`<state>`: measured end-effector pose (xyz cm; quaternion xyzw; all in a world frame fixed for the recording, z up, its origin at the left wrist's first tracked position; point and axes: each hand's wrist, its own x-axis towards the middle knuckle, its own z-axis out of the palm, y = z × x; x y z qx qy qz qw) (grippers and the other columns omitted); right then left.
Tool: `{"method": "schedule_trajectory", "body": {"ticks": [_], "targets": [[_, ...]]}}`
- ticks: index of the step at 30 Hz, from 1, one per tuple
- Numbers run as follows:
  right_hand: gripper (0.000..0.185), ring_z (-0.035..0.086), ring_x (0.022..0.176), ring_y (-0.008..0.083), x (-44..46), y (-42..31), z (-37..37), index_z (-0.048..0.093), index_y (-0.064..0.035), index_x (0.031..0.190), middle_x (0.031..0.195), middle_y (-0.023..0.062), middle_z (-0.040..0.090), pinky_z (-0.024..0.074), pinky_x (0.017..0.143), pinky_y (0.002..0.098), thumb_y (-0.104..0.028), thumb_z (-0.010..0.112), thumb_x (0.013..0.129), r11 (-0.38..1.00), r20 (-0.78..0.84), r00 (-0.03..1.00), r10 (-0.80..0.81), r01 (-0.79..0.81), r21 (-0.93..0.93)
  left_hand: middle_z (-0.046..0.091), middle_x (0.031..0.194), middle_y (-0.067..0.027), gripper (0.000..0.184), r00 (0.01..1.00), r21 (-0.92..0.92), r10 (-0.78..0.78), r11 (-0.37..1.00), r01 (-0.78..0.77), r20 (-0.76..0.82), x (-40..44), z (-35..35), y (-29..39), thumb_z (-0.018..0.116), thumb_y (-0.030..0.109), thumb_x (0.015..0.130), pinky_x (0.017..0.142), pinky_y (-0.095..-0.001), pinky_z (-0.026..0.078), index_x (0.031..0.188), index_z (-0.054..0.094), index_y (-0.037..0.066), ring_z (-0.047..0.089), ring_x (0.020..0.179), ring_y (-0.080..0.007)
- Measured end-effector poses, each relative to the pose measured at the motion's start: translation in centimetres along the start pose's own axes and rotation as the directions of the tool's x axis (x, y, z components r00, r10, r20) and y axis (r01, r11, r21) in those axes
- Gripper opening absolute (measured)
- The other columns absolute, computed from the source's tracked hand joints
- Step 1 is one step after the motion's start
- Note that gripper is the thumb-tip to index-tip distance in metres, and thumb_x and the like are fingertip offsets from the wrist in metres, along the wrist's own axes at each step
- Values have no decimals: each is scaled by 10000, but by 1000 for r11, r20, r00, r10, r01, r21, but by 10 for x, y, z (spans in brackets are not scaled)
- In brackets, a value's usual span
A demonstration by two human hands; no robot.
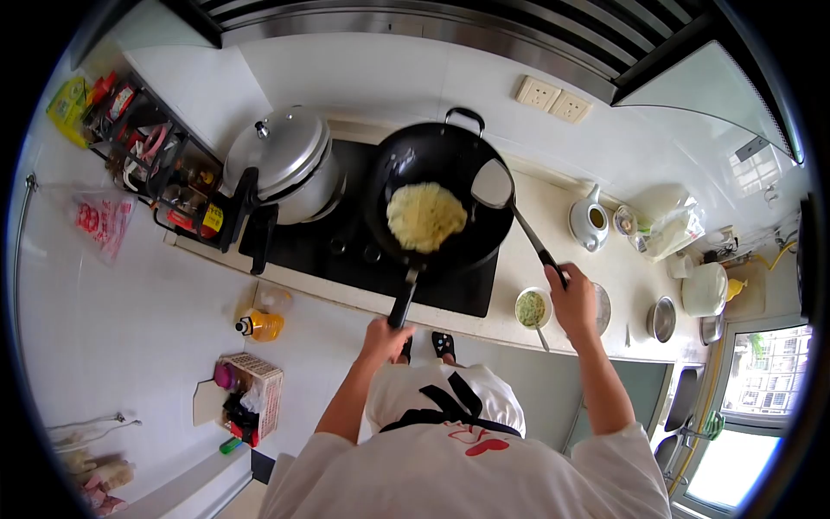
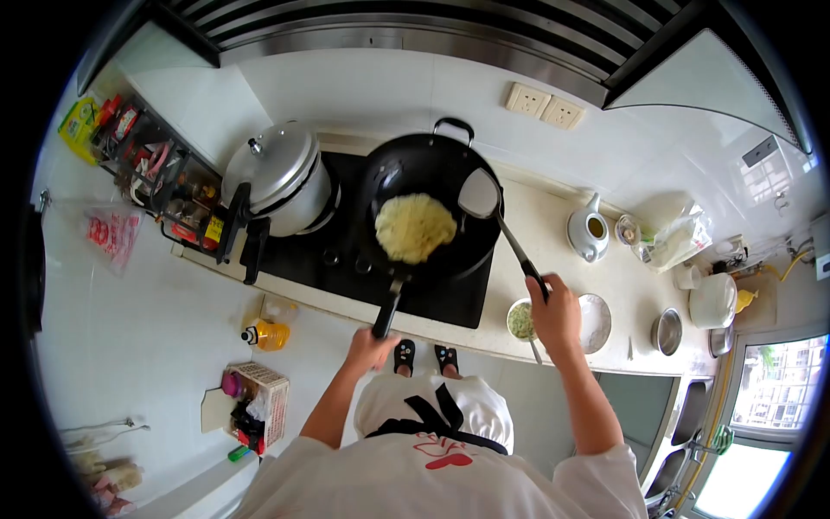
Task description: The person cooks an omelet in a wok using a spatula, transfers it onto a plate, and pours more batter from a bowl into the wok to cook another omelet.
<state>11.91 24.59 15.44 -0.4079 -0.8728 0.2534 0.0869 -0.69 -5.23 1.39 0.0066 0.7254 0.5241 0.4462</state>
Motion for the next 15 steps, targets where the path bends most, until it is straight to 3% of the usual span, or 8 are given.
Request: {"method": "schedule_trajectory", "body": {"ticks": [1,3,6,8,9,11,12,15], "targets": [[312,583,499,229,-6,-1,-16,639,-5,953,561,121,589,425,494,342,-314,614,915,993,67,996,58,-65,101,534,495,-33,270,1000,53,26,998,-26,6,-30,-7,11,723,216,797,352,-286,403,688,603,0,490,370,-103],[283,439,439,55,-18,18,-30,630,9,946,530,10,524,314,411,235,-272,629,922,936,70,997,41,-63,347,557,509,-43,276,997,127,81,988,-82,13,-59,-14,8,719,238,805,367,-283,410,740,636,-17,506,382,-105],[229,371,432,21,-21,27,-40,614,3,936,521,-27,473,234,395,206,-225,614,938,852,117,991,63,-114,511,532,486,-27,313,999,87,40,995,-40,1,-39,-2,19,711,253,816,374,-277,398,660,591,8,494,370,-110],[228,360,431,23,-23,11,-47,619,2,961,524,-35,465,228,394,209,-226,613,938,855,71,995,74,-100,509,511,479,-16,302,997,94,-8,996,1,77,-71,-6,45,698,235,829,362,-291,366,660,576,17,462,355,-107],[227,357,430,23,-23,7,-48,621,0,971,524,-36,462,226,393,210,-225,610,940,860,31,997,77,-82,504,505,479,-12,286,994,126,-59,991,46,96,-86,-11,39,690,221,835,361,-294,358,669,576,18,453,353,-104],[229,367,457,32,-27,3,-57,622,28,949,513,-25,443,251,425,228,-200,620,927,831,45,994,97,-106,547,505,481,-16,252,995,22,-72,997,71,65,-104,-14,11,678,191,842,362,-287,358,685,572,25,461,359,-102],[234,371,457,33,-25,7,-54,623,31,949,514,-21,447,255,424,229,-202,618,928,824,46,994,96,-106,556,491,481,-15,220,998,61,41,997,-44,56,-94,-6,7,680,150,834,363,-286,370,701,560,24,452,360,-98],[248,388,460,36,-25,7,-46,625,37,940,516,-11,466,267,422,229,-211,612,931,833,44,997,67,-81,547,482,481,-16,212,994,-115,14,993,-2,105,-62,10,24,685,130,827,358,-283,376,712,550,16,441,357,-95]]}}
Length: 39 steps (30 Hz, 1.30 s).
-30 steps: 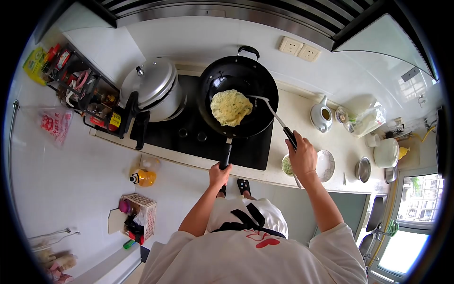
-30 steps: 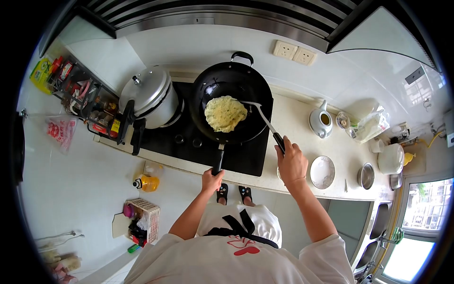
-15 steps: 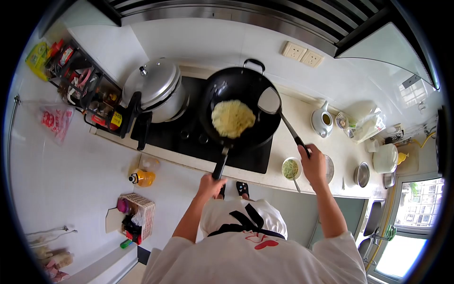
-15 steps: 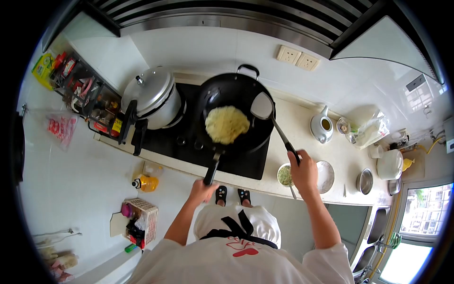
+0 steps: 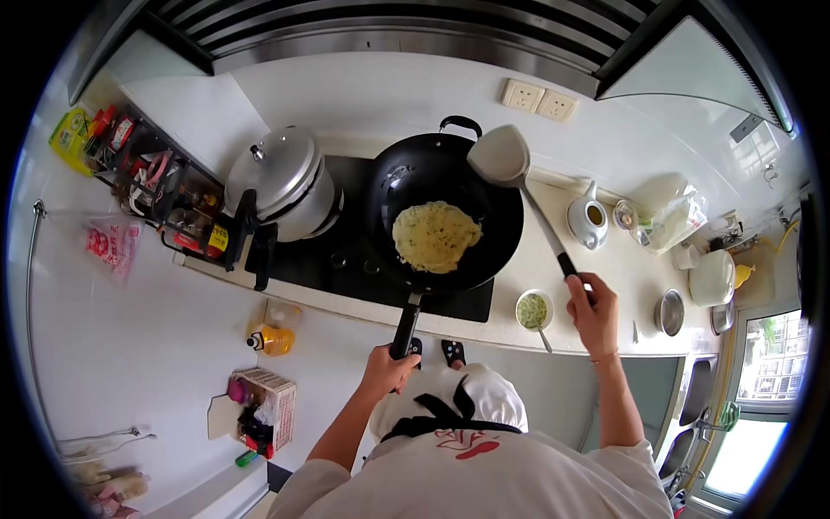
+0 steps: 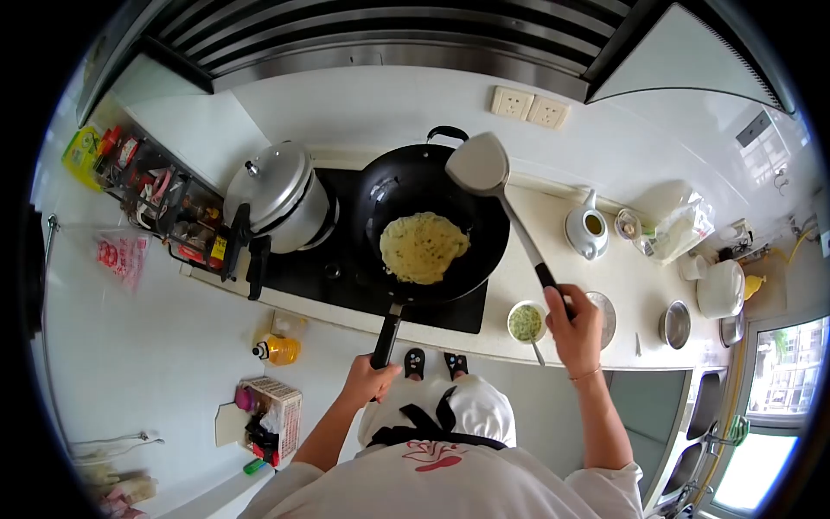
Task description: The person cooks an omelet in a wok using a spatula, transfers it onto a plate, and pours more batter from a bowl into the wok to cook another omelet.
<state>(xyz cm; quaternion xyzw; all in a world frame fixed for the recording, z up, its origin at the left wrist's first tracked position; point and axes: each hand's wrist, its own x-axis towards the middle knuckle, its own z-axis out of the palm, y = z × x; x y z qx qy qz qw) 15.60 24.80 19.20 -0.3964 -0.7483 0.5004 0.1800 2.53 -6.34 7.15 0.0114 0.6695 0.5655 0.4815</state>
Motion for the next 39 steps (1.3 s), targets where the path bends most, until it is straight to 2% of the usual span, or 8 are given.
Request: {"method": "schedule_trajectory", "body": {"ticks": [4,10,11,18,25,34,37,39], "targets": [[304,438,472,52,3,12,4,639,33,924,527,22,528,322,443,232,-270,638,912,995,36,997,62,-59,-82,482,479,-15,237,998,82,30,996,-26,-53,19,-12,-3,678,141,832,334,-282,363,693,536,12,439,351,-97],[331,604,541,325,20,20,22,666,14,893,603,170,619,460,542,396,-315,633,887,875,-2,995,-104,90,-475,489,475,-25,232,992,50,61,997,-55,-111,59,-4,-9,675,135,816,337,-281,379,680,546,-2,456,346,-110],[335,616,668,411,20,7,24,666,11,861,670,208,635,481,621,459,-321,625,880,819,-10,994,-105,80,-568,489,474,-27,231,992,43,59,998,-54,-115,65,-2,-14,673,136,815,337,-281,381,681,547,-3,458,346,-112],[331,659,721,365,71,-9,61,665,22,803,759,219,664,517,686,449,-297,613,878,601,85,994,-75,113,-791,515,480,-47,249,983,52,86,996,-78,-165,97,9,-46,659,151,825,338,-291,406,679,537,-9,486,350,-125],[206,663,543,213,116,-70,72,674,-7,711,601,103,665,521,605,325,-154,549,785,583,173,913,370,-83,-808,532,476,-55,265,952,175,108,983,-59,-288,104,21,-49,649,177,841,326,-303,411,690,536,-9,507,341,-148],[420,534,427,195,115,-5,68,653,29,625,529,84,575,447,440,347,-344,659,818,731,215,929,302,-81,-678,548,487,-74,258,941,190,119,980,-60,-316,103,22,-48,654,187,826,339,-317,436,711,560,-24,521,344,-171],[419,513,427,145,114,21,52,699,1,704,515,66,571,407,444,330,-397,659,828,781,266,933,245,-27,-624,551,491,-74,260,941,204,90,979,-23,-326,107,21,-51,656,195,826,339,-316,438,719,563,-24,525,346,-171],[422,536,454,164,109,30,47,701,30,716,523,83,581,439,483,337,-376,670,827,798,230,954,192,-15,-603,551,491,-73,263,944,204,103,978,-38,-315,107,21,-52,658,202,826,339,-315,440,724,568,-23,532,350,-172]]}}
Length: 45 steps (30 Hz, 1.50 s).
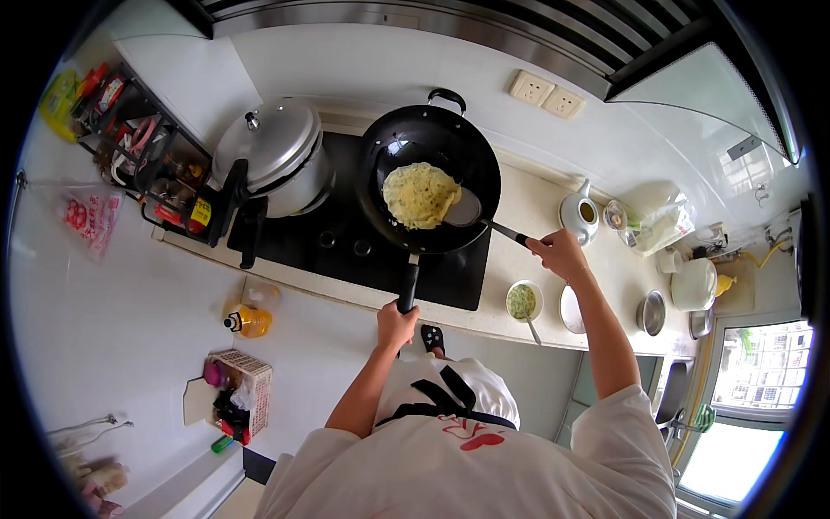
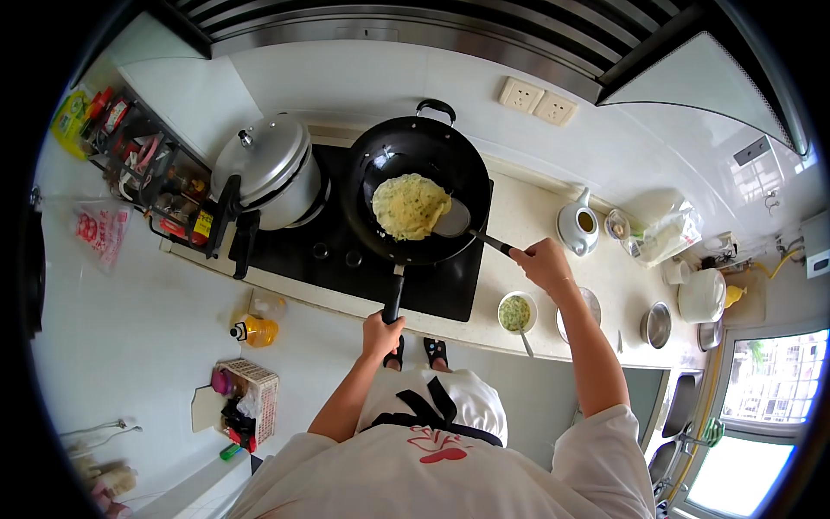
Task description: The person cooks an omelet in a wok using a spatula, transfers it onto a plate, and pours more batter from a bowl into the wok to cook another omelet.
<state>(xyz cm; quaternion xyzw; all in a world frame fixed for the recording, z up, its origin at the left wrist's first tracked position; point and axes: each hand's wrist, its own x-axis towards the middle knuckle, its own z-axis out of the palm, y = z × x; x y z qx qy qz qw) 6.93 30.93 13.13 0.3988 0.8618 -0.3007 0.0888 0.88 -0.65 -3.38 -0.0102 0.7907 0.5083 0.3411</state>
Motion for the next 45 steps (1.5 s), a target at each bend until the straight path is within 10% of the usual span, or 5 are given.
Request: {"method": "schedule_trajectory", "body": {"ticks": [14,27,45], "targets": [[425,584,544,346,-20,-12,2,701,33,756,613,200,624,475,583,409,-385,669,829,999,-177,984,-32,26,-35,556,497,-66,253,998,-45,-34,998,37,61,0,-1,1,647,199,849,357,-302,446,748,564,-18,540,370,-156],[421,606,581,325,-23,-9,39,711,15,769,612,181,623,488,619,408,-399,653,828,998,-56,998,11,-7,69,558,481,-63,342,994,21,-3,1000,1,111,-2,-6,2,648,284,858,390,-306,450,699,560,-6,552,375,-170],[335,636,658,373,-65,-34,77,722,-82,833,662,166,650,510,619,444,-403,630,856,974,-247,944,-218,194,-120,580,617,-50,630,986,146,98,982,-117,134,-29,-20,-23,708,472,805,453,-277,460,1078,450,-35,574,460,-148]]}}
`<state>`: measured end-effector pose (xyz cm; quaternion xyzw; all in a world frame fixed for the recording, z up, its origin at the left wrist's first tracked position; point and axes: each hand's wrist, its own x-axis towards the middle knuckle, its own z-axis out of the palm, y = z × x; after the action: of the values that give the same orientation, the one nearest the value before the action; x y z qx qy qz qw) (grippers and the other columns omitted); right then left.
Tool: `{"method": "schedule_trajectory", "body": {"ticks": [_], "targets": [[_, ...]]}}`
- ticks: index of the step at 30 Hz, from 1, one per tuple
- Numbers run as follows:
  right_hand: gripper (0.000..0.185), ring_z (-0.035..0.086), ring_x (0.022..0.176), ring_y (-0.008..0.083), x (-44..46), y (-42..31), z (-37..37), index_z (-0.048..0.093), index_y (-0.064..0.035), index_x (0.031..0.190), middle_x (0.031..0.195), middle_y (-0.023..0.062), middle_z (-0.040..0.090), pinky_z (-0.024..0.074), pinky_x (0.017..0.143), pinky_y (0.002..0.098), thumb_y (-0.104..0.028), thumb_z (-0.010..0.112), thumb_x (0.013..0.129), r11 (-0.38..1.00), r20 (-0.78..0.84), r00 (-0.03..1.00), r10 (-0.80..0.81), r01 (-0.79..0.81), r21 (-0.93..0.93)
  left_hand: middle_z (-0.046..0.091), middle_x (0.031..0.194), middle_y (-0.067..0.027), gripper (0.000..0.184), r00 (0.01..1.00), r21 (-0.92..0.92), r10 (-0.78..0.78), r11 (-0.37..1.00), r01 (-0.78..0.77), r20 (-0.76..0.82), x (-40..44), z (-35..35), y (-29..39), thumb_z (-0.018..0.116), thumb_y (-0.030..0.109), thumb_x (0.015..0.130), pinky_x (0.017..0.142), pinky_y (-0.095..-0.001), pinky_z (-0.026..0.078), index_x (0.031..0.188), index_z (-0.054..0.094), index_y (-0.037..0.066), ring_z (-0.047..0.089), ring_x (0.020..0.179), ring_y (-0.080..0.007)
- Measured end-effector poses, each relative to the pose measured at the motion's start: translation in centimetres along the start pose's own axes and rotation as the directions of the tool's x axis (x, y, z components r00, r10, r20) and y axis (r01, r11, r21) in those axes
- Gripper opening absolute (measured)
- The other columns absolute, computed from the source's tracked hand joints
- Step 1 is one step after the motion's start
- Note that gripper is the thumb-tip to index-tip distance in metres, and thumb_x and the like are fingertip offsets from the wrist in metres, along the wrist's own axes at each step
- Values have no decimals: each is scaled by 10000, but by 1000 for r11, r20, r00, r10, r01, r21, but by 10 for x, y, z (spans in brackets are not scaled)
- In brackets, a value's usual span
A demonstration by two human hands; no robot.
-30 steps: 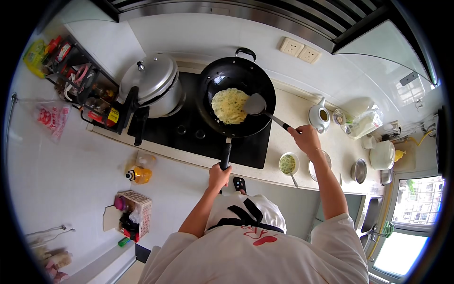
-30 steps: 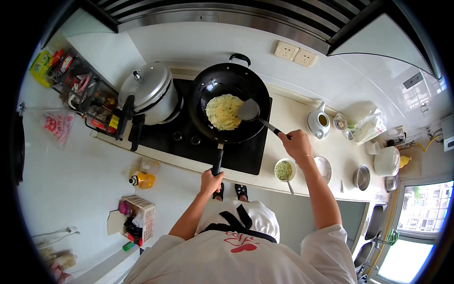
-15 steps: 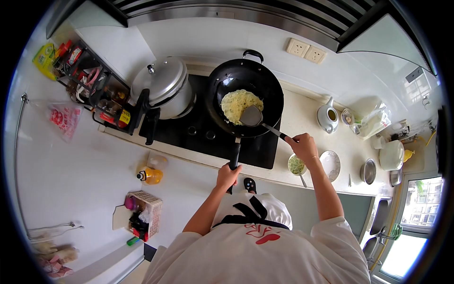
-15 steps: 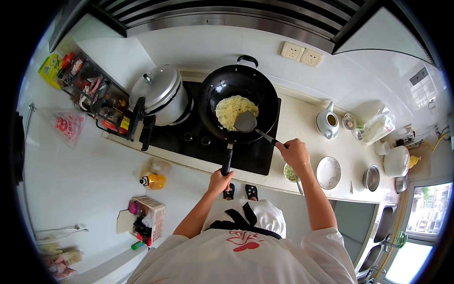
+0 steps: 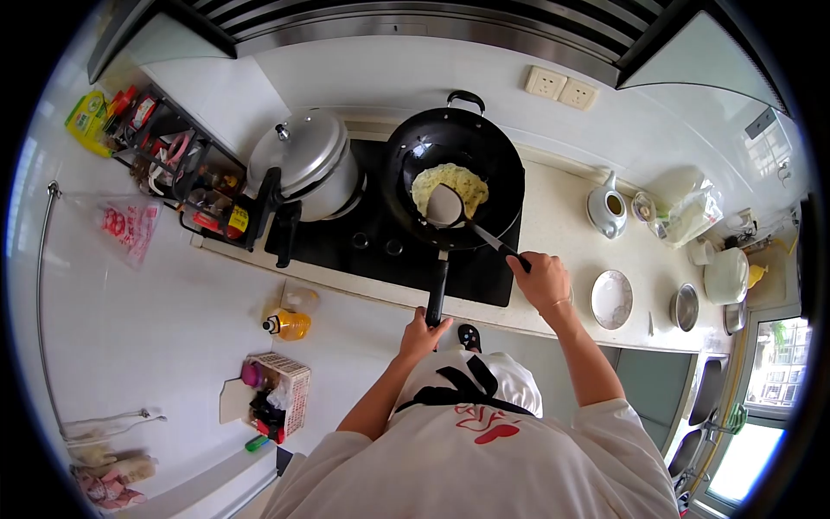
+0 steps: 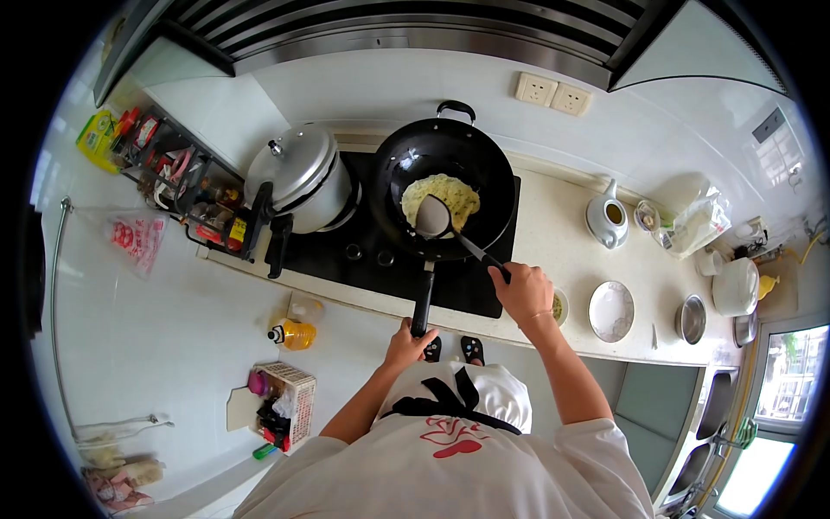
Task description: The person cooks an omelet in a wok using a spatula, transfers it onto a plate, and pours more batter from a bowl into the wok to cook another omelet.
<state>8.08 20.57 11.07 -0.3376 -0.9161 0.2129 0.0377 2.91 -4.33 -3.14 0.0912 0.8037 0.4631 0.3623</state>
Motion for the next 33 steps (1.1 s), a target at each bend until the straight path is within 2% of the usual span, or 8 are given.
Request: {"method": "schedule_trajectory", "body": {"ticks": [11,16,19,22,24,27,30,33], "targets": [[309,629,616,373,-16,0,3,710,-81,802,620,159,634,509,582,448,-377,639,857,996,-97,991,-87,83,-42,610,744,-65,631,1000,-106,-10,994,9,-1,-17,-2,-21,748,392,806,433,-249,441,1091,388,-42,548,475,-118],[349,629,617,372,-25,11,3,715,-52,833,658,182,647,502,590,433,-390,636,865,995,-115,990,83,-76,67,631,814,-85,544,997,57,-7,998,2,82,-23,-16,-30,724,391,828,513,-256,476,1053,458,-26,601,600,-145],[401,624,602,360,-40,22,6,703,7,867,658,208,638,487,586,402,-387,628,879,914,-157,955,251,-181,362,631,823,-82,438,989,227,23,972,-55,144,-48,-42,-31,709,347,839,607,-281,502,1040,505,16,622,696,-173],[438,625,598,346,-55,37,11,684,59,880,651,224,629,475,586,378,-376,628,883,823,-58,920,389,-318,471,635,864,-86,307,982,330,45,938,-105,184,-89,-77,-10,700,254,823,719,-316,511,1000,533,66,630,772,-197],[476,615,583,314,-64,46,18,680,66,858,625,205,617,468,576,371,-409,655,855,829,-56,919,389,-323,457,628,1055,-93,400,942,518,-106,852,-80,319,-116,-100,12,677,160,796,813,-349,498,1157,514,111,627,937,-253],[514,609,552,282,-74,45,20,685,56,834,592,183,605,460,559,373,-458,689,815,857,-77,921,382,-322,403,476,1333,-143,665,804,510,229,670,-539,549,-152,-117,34,656,80,764,986,-387,424,1376,402,138,501,1194,-308],[501,657,666,364,-76,46,24,690,57,854,690,231,648,505,636,384,-442,691,809,856,-23,929,369,-330,398,280,1485,-169,810,658,500,389,436,-748,645,-161,-106,-28,596,7,755,1089,-433,324,1481,260,130,334,1340,-366],[495,648,654,365,-78,43,30,692,56,851,699,235,649,499,632,390,-438,688,812,855,7,933,361,-334,397,256,1487,-214,720,559,429,535,358,-829,634,-159,-88,-9,551,-8,783,1077,-439,338,1452,301,84,341,1335,-372]]}}
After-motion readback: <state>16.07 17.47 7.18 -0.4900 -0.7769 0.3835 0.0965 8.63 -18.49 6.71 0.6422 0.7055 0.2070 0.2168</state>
